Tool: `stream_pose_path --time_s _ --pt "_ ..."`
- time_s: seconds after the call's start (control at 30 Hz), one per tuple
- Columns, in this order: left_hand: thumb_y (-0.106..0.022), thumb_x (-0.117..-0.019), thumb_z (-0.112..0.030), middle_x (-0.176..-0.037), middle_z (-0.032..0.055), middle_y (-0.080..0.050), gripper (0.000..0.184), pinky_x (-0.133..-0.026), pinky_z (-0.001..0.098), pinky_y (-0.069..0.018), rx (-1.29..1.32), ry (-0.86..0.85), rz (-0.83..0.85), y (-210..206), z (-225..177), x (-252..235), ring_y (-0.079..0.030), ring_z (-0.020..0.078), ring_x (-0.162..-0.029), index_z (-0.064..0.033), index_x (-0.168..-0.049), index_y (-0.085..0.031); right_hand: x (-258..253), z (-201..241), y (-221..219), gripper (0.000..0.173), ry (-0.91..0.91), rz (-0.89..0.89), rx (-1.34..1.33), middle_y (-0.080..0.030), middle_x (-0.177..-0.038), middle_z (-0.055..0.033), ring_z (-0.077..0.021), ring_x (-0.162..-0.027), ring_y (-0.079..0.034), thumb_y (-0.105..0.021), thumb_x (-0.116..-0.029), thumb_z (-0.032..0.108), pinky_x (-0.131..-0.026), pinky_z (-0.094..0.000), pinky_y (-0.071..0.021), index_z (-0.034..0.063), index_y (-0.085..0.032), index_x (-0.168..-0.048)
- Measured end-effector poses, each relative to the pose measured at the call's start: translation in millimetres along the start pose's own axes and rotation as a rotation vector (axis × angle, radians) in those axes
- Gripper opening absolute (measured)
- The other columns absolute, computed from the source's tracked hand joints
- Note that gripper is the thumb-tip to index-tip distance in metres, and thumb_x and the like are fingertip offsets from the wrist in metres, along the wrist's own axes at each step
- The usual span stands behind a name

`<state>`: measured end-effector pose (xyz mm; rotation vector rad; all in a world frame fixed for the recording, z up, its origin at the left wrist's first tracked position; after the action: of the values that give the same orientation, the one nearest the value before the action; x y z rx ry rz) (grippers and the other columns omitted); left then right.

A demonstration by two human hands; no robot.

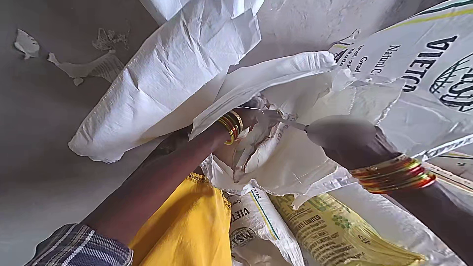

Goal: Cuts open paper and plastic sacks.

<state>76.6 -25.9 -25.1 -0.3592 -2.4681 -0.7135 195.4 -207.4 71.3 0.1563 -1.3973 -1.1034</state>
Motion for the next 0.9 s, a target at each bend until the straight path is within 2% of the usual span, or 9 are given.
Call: stream_pose_path --time_s 0.17,0.3,0.43,0.53,0.67,0.73,0.77,0.8,0.9 --pt "-0.043 -0.1091 -0.011 -0.137 0.0255 -0.061 0.035 -0.115 0.0475 -0.0381 -0.048 0.143 0.12 13 -17 -9 -0.055 0.0357 -0.134 0.0064 -0.134 -0.06 -1 17 29 0.012 0.016 0.185 -0.052 -0.072 -0.086 -0.0198 -0.0432 -0.082 -0.071 -0.068 -0.0982 0.009 -0.066 -0.0612 -0.0531 0.0041 -0.077 -0.104" --pt "-0.059 -0.1025 -0.012 -0.144 0.0287 -0.051 0.049 -0.109 0.0503 -0.0445 -0.179 0.181 0.328 15 -47 -14 -0.054 0.0407 -0.132 0.0044 -0.147 -0.046 -5 40 29 0.018 -0.054 0.35 0.051 -0.07 -0.093 -0.0204 -0.0412 -0.085 -0.07 -0.062 -0.1023 0.015 -0.068 -0.0554 -0.054 0.0059 -0.075 -0.111" --pt "-0.051 -0.104 -0.003 -0.147 0.0267 -0.052 0.04 -0.113 0.0491 -0.0397 -0.27 0.17 0.394 12 -60 -24 -0.048 0.0398 -0.14 0.0078 -0.143 -0.05 -6 41 14 0.025 -0.089 0.352 0.132 -0.068 -0.096 -0.0246 -0.0433 -0.079 -0.069 -0.058 -0.1029 0.01 -0.063 -0.0533 -0.0533 0.0065 -0.07 -0.124" --pt "-0.05 -0.1032 0.001 -0.141 0.0261 -0.057 0.031 -0.111 0.0507 -0.04 -0.377 0.05 0.456 10 -57 -31 -0.051 0.0402 -0.136 0.01 -0.131 -0.059 -7 41 8 0.026 -0.047 0.261 0.185 -0.067 -0.093 -0.0271 -0.0449 -0.071 -0.069 -0.058 -0.1005 0.001 -0.057 -0.0534 -0.0527 0.003 -0.071 -0.123" --pt "-0.051 -0.1035 0.0 -0.137 0.0274 -0.059 0.031 -0.108 0.0525 -0.0422 -0.519 -0.062 0.508 20 -42 -25 -0.054 0.0424 -0.132 0.0099 -0.132 -0.057 -24 43 17 0.026 -0.019 0.319 0.292 -0.065 -0.093 -0.0263 -0.0427 -0.073 -0.069 -0.052 -0.1006 -0.004 -0.06 -0.0507 -0.0523 0.0005 -0.069 -0.12" --pt "-0.047 -0.1068 -0.007 -0.127 0.0256 -0.064 0.028 -0.104 0.0518 -0.0453 -0.475 -0.174 0.357 -4 -15 -41 -0.059 0.0409 -0.124 0.0063 -0.126 -0.062 -36 41 21 0.026 0.047 0.295 0.337 -0.066 -0.095 -0.0285 -0.0454 -0.076 -0.069 -0.052 -0.1001 -0.006 -0.059 -0.0523 -0.0523 -0.0014 -0.069 -0.119" --pt "-0.053 -0.103 -0.012 -0.109 0.0238 -0.07 0.025 -0.097 0.0517 -0.0509 -0.359 -0.293 0.048 -41 13 -56 -0.067 0.0396 -0.109 0.0037 -0.11 -0.071 -41 38 22 0.023 0.089 0.256 0.369 -0.066 -0.093 -0.0287 -0.046 -0.077 -0.069 -0.053 -0.0991 -0.007 -0.058 -0.0521 -0.0516 -0.0024 -0.069 -0.115" --pt "-0.054 -0.1036 -0.017 -0.109 0.0216 -0.07 0.026 -0.099 0.0511 -0.0508 -0.301 -0.295 -0.037 -63 24 -70 -0.067 0.0377 -0.109 0.0012 -0.11 -0.072 -46 36 23 0.022 0.128 0.228 0.404 -0.066 -0.091 -0.0281 -0.0458 -0.078 -0.069 -0.053 -0.0982 -0.009 -0.058 -0.0516 -0.0511 -0.0034 -0.069 -0.111" --pt "-0.055 -0.1031 -0.011 -0.12 0.0219 -0.068 0.024 -0.105 0.0515 -0.0471 -0.32 -0.171 0.105 -52 10 -62 -0.062 0.0375 -0.119 0.0015 -0.119 -0.068 -61 32 24 0.018 0.201 0.231 0.487 -0.065 -0.091 -0.027 -0.0446 -0.083 -0.068 -0.053 -0.0968 -0.01 -0.062 -0.0499 -0.0508 -0.0053 -0.069 -0.105"
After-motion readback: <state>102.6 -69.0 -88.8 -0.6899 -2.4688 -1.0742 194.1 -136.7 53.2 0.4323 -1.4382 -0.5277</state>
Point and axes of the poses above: each hand's wrist, its own x-axis away from the middle knuckle, its own y-axis out of the back of the hand, z = x × y, the point moved 2 cm from there along -x, towards the middle knuckle
